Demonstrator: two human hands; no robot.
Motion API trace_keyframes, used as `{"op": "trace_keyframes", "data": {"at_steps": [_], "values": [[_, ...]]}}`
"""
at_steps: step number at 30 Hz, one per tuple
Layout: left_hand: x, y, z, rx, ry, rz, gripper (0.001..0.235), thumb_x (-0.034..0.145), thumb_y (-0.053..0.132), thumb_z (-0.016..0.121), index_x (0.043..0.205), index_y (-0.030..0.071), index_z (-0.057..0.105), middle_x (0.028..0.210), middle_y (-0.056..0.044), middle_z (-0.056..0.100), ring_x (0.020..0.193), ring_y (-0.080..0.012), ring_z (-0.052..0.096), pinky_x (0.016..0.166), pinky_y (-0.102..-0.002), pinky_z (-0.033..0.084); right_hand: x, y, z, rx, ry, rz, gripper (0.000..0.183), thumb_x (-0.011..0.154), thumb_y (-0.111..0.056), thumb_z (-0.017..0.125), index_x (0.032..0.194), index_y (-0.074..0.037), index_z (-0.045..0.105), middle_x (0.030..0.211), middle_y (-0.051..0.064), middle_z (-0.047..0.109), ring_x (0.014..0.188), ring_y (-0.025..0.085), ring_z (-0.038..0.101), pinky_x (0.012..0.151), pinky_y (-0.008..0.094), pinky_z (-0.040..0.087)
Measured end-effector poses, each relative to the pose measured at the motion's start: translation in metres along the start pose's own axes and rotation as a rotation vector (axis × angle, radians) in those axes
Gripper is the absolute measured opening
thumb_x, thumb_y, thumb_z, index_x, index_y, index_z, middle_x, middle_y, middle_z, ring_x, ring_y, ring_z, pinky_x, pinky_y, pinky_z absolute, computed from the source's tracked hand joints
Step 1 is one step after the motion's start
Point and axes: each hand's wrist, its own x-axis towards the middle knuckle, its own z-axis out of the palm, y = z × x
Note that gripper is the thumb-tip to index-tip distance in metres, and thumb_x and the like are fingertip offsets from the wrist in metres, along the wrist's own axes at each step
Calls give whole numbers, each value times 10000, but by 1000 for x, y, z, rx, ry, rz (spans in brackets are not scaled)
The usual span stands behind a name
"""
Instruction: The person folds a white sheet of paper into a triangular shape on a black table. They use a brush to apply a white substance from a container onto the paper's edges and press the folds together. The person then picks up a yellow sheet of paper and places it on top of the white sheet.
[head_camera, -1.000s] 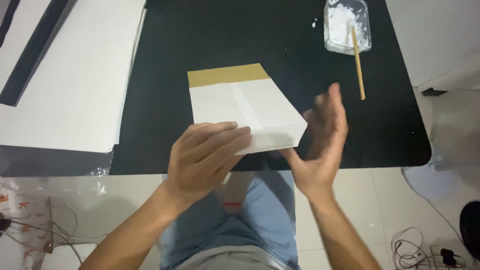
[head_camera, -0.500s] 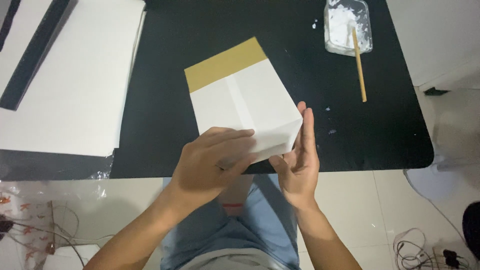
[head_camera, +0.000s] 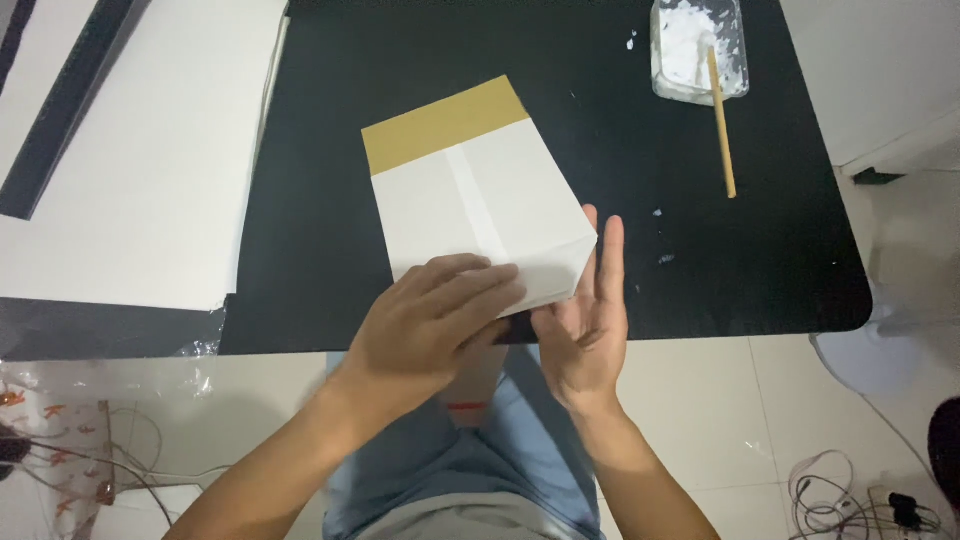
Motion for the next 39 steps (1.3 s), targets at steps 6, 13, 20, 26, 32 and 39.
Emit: {"op": "trace_keyframes", "data": {"at_steps": [6, 13, 20, 26, 32, 39], "values": [[-14, 4, 20, 35, -4, 6, 183, 892, 49, 747, 1059, 113, 786, 1031, -48, 794, 919, -164, 725, 878, -328, 578, -22, 34, -2, 251, 95, 285, 629, 934, -80, 527, 1540, -56, 361, 1254, 163, 615, 1129, 260, 642, 990, 476, 523], [-18, -16, 14, -452, -187, -353, 399, 826, 291, 749, 1133, 36, 762, 1111, -206, 763, 996, -501, 669, 798, -589, 547, -9, 20, -10, 195, 200, 271, 247, 1018, -81, 490, 1226, 22, 573, 996, 163, 725, 912, 300, 760, 840, 506, 623], [27, -101, -34, 139, 15, -249, 501, 1058, 398, 603, 1399, 32, 566, 1433, -189, 604, 1292, -402, 556, 1069, -498, 379, -15, 12, -41, 251, 30, 288, 505, 994, -101, 601, 1457, 43, 460, 1363, 207, 614, 1198, 350, 623, 987, 454, 555], [64, -133, -47, 51, 101, -577, 343, 1049, 430, 755, 995, 114, 635, 838, 5, 625, 709, -132, 514, 630, -341, 390, -19, 24, -51, 155, -17, 258, 338, 1033, -84, 552, 1354, 1, 488, 1185, 159, 618, 1040, 290, 614, 856, 404, 526], [63, -135, -54, 84, 270, -474, 473, 1178, 298, 832, 855, 95, 552, 739, 42, 406, 719, -96, 329, 640, -323, 275, -6, 14, -44, -307, 102, 378, 179, 914, -153, 716, 997, 3, 690, 711, 38, 684, 728, 156, 730, 712, 408, 719], [65, -134, -61, 99, 339, -397, 409, 1176, 178, 872, 872, 57, 625, 775, 16, 500, 754, -106, 405, 677, -319, 331, 5, -11, -31, -513, -34, 376, 200, 841, -129, 766, 1005, -17, 785, 989, 129, 822, 874, 253, 811, 780, 389, 721]]}}
